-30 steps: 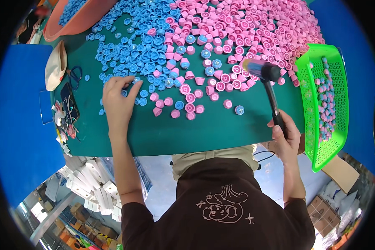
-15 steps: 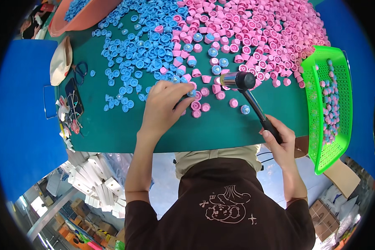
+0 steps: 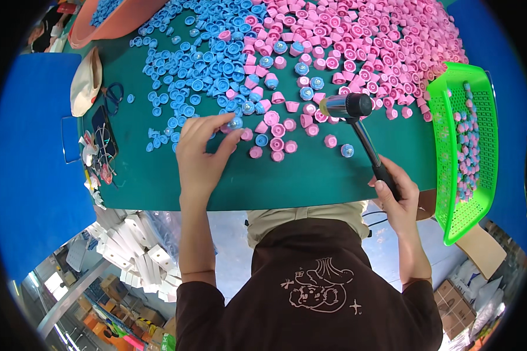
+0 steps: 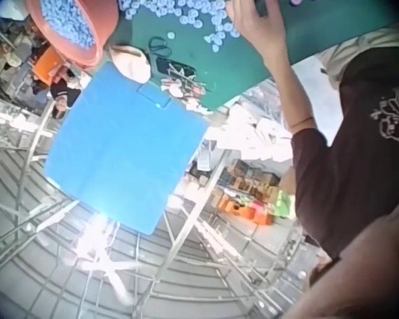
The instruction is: Assembling pink and blue plastic toy parts by hand and using a small mallet to press them together.
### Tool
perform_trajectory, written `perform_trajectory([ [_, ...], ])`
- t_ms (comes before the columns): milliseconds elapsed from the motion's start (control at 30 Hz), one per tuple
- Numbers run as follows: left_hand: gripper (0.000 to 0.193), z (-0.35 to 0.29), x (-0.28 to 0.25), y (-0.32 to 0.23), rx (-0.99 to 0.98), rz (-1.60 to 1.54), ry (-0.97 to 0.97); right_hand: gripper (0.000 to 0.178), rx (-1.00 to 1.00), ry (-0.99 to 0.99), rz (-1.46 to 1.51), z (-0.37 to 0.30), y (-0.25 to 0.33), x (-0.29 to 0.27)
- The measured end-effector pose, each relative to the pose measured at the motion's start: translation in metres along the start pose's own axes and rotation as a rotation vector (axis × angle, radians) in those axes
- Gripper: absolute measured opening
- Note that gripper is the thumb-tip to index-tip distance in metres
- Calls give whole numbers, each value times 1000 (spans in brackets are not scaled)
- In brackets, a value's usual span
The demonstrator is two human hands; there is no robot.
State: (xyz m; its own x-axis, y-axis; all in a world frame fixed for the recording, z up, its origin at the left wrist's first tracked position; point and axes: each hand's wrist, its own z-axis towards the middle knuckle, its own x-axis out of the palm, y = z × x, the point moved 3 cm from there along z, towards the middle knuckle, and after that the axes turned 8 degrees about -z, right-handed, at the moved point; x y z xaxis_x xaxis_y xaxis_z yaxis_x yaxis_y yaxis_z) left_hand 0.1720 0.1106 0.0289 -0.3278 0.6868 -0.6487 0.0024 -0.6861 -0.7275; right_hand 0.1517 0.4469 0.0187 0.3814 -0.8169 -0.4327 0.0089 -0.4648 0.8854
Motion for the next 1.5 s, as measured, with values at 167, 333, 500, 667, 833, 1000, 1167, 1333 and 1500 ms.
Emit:
perform_trajectory([
  [167, 29, -31, 8, -16, 55, -7, 0, 42, -44, 54, -71, 0, 4, 1],
  [333, 28, -39, 27, -21, 112, 24, -55, 42, -112, 106, -136, 5, 12, 9],
  [500, 25, -30, 42, -24, 168, 64, -40, 41, -129, 124, -186, 3, 13, 8],
  [667, 24, -30, 47, -23, 100, 94, 16, 40, -111, 151, -225, -3, 17, 9],
  [833, 26, -29, 48, -23, 52, 88, 17, 41, -164, 200, -275, -3, 24, 15],
  [1000, 29, -30, 38, -24, -34, 30, 68, 42, -275, 189, -310, 0, 38, 18],
  [1167, 28, -38, 4, -13, -68, 38, -66, 45, -493, 195, -471, 4, 50, 27],
  [1333, 18, -27, -35, 21, -58, 63, -227, 45, -390, 190, -397, 11, 49, 22],
  [1500, 12, 31, -62, 71, -109, 132, -371, 44, -172, 58, -182, 23, 30, 10],
])
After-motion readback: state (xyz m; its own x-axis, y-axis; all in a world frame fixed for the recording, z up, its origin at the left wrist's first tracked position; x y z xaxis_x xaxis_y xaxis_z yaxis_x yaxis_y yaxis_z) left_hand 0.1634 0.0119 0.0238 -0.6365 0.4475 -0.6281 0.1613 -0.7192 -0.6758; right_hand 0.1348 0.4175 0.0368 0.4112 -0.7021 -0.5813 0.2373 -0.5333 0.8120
